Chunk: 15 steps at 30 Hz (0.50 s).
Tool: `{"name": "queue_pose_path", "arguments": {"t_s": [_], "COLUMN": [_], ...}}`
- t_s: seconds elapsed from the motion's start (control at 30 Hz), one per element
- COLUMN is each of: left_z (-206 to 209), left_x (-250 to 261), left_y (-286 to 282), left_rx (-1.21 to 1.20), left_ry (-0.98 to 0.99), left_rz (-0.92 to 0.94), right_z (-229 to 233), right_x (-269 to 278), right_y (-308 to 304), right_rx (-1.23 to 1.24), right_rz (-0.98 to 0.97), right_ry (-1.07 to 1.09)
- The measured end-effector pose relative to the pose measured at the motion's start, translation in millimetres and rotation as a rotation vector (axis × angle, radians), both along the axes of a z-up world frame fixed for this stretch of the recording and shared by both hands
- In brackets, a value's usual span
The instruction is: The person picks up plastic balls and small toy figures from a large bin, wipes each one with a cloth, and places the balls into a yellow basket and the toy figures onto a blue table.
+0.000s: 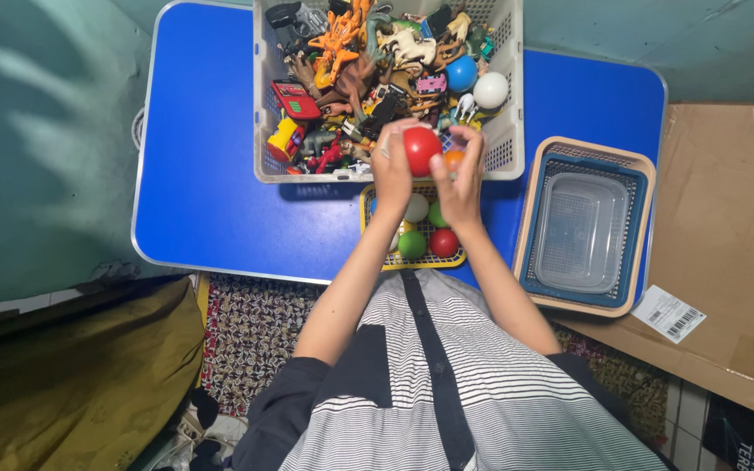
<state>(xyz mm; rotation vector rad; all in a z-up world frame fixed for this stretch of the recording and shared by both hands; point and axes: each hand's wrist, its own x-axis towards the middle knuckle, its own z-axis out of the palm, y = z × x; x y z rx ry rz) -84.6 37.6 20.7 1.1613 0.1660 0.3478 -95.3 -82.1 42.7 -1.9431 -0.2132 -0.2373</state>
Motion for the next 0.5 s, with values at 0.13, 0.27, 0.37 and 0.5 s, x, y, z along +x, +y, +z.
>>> {"name": "queue_pose_path", "arguments": {"t_s": [0.13,0.27,0.37,0.5], "left_z": [39.4,48.4,40.6,39.5], "left_x": [-12.0,-3.6,7.4,6.8], "left_y": [7.7,16.4,17.1,16.6], "left_rx": [0.553,0.466,0.497,0.371], "left_ry": [-0.143,-0.067,0.097,-0.032], "left_rz": [0.076,-0.057,-0.076,0.071], "right_z": [-21.8,3.5,30.3,32.1], "right_x": [2.5,8.9,3.4,6.0], "right_y": [-5.3,-6.9,-8.1,-4.6], "right_rx": [0.662,0.49,-0.23,0.238], "right_rz": [0.102,0.302,0.278,0.341], "right_ry": [0.671,0.436,-0.203,0.031]}}
